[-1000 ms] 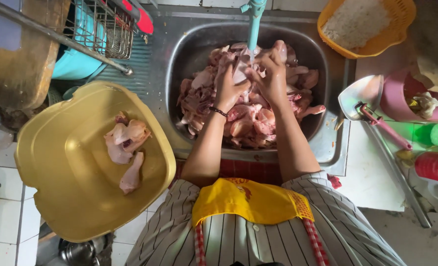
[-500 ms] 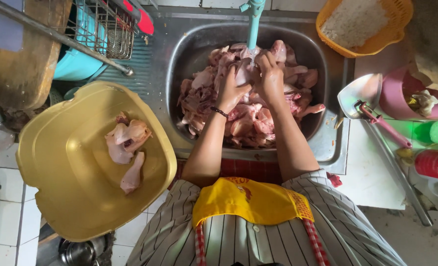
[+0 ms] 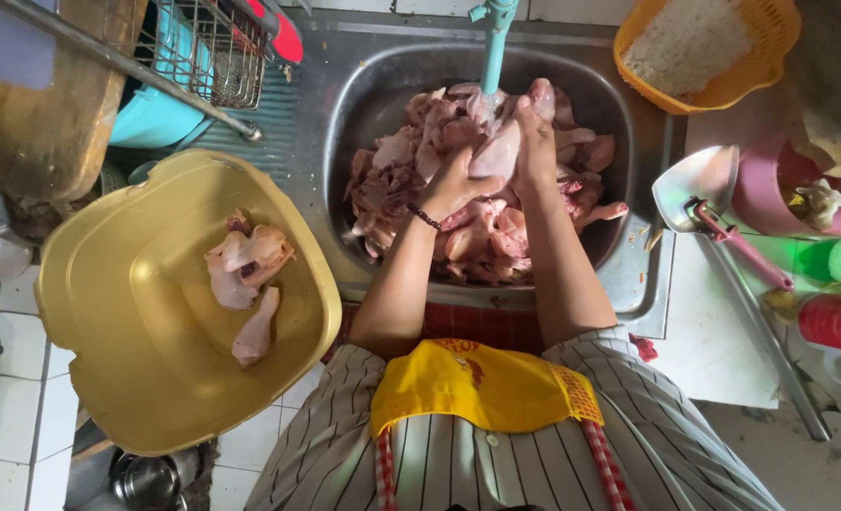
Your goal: Washing raw chicken pieces in a sink and placing them into a plastic basin.
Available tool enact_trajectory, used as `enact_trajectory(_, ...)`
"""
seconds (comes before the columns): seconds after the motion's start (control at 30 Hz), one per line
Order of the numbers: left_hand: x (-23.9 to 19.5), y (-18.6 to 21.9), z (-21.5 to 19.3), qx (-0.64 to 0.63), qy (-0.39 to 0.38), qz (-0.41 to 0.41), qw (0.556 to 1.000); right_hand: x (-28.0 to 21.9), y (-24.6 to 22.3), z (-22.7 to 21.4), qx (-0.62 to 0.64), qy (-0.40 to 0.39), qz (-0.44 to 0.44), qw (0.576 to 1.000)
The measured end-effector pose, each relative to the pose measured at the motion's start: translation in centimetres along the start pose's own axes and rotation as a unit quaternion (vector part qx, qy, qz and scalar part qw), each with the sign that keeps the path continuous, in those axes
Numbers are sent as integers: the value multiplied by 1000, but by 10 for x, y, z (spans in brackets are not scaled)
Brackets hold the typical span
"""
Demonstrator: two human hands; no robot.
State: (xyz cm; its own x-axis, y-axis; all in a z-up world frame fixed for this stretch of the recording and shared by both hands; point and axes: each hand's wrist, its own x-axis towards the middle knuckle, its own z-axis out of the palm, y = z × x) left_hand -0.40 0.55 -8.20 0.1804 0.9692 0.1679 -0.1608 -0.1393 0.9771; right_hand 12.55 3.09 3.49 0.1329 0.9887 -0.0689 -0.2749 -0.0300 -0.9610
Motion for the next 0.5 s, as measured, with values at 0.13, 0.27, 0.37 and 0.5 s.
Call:
enact_trajectory(0.13, 9, 13, 5, 160, 2, 14, 987, 24, 45, -24, -145, -15, -64, 987)
enact_trajectory(0.27, 13, 9, 13, 183, 126, -7, 975, 1, 19, -3, -150, 8, -48, 988)
enact_trajectory(0.37, 23, -7, 22, 131, 179, 20, 975, 18, 68, -25, -111, 17, 22, 993)
enact_trajectory(0.5, 19, 24, 18, 52, 265, -32, 962, -1, 50, 2, -154, -112, -75, 979)
